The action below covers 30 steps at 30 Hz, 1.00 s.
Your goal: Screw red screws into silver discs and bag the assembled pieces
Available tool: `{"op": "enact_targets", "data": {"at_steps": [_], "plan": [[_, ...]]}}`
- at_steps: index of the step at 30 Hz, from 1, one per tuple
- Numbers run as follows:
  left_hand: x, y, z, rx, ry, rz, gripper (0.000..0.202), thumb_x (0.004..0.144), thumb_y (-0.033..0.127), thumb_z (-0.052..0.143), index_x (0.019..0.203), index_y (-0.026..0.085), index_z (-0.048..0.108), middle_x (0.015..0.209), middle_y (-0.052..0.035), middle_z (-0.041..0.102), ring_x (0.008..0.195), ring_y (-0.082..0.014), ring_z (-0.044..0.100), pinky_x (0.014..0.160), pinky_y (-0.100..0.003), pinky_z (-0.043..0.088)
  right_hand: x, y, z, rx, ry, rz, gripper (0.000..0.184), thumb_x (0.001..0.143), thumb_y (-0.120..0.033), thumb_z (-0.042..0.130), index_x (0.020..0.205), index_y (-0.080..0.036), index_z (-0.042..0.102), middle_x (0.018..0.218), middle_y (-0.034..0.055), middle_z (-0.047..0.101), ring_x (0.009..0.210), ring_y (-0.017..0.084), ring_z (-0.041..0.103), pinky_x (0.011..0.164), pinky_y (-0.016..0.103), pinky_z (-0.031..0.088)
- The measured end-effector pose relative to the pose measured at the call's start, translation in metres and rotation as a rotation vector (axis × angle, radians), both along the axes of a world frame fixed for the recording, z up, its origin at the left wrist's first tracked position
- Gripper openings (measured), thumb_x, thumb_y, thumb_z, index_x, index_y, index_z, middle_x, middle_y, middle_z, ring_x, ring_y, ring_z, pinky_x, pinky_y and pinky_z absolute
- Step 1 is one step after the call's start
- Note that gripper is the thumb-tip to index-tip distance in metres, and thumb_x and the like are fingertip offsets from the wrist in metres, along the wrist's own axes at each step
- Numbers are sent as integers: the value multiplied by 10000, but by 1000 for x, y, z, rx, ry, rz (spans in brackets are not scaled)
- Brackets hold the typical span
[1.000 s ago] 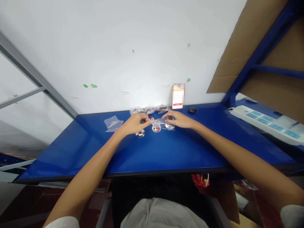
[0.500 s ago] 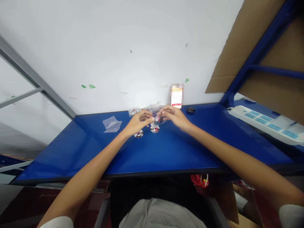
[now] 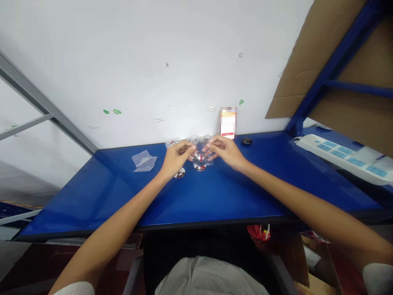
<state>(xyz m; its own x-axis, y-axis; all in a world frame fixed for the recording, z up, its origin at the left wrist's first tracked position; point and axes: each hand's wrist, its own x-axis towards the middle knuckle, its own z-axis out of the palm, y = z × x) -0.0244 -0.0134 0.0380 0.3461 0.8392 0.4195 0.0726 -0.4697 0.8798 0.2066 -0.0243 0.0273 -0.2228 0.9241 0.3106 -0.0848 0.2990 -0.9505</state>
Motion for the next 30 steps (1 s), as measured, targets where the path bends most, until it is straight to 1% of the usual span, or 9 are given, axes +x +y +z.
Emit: {"op": "enact_targets", "data": {"at_steps": [3,9,11,14,16,18,22,27,30], "plan": [[1,1,-1,10,-22,19,335,910,483,816,1010,166,774,916,-74,789,830,-205,753,677,-307,647,-1,-2,1,24,-10,41,426,869,-594,843,968,-251,611,967,48,822,835,231,791,694,379,680],[-1,5,-2,42,-46,112,306,889,457,840,967,167,783,865,-66,792,805,-202,757,668,-295,627,-2,-4,1,60,-2,13,425,864,-605,848,926,-233,652,943,75,833,915,270,818,839,459,679],[-1,5,-2,50,-39,120,316,900,453,834,1017,167,766,856,-63,794,791,-195,755,678,-291,619,-1,-3,2,54,-9,10,432,861,-616,847,921,-231,661,957,85,837,941,281,821,851,470,680],[-1,3,-3,84,-46,120,393,924,465,816,1176,194,683,831,-30,781,742,-173,740,679,-279,605,-1,-3,2,53,-14,4,442,857,-630,844,919,-233,658,968,85,843,948,280,824,844,461,686],[-1,1,-4,133,-40,128,444,948,473,792,1270,228,608,840,-6,768,739,-165,741,681,-272,603,-1,-3,3,61,-12,-2,444,857,-633,842,916,-235,652,960,77,845,926,270,826,842,453,690],[-2,-1,-4,211,-5,138,427,977,463,761,1299,247,583,883,-4,765,771,-166,752,691,-271,607,-2,-3,3,76,-13,-6,431,867,-620,838,919,-237,648,950,71,846,900,261,827,840,450,692],[-6,-2,-1,351,143,133,270,1030,411,689,1237,240,716,1068,-50,794,932,-193,773,782,-299,637,-1,-4,2,139,-26,-44,369,900,-562,829,951,-242,654,922,59,844,890,261,827,851,451,689],[-8,0,2,318,207,160,326,1018,391,700,1303,250,771,1016,-35,819,853,-190,776,811,-330,649,3,-5,2,199,-92,-89,318,899,-522,841,943,-247,689,938,54,839,962,284,826,940,474,666],[-7,0,2,308,201,161,284,1016,392,696,1240,250,795,1067,-40,824,897,-203,780,809,-328,640,4,-5,2,202,-104,-108,315,891,-537,842,945,-259,703,958,51,833,990,295,822,963,493,660]]}}
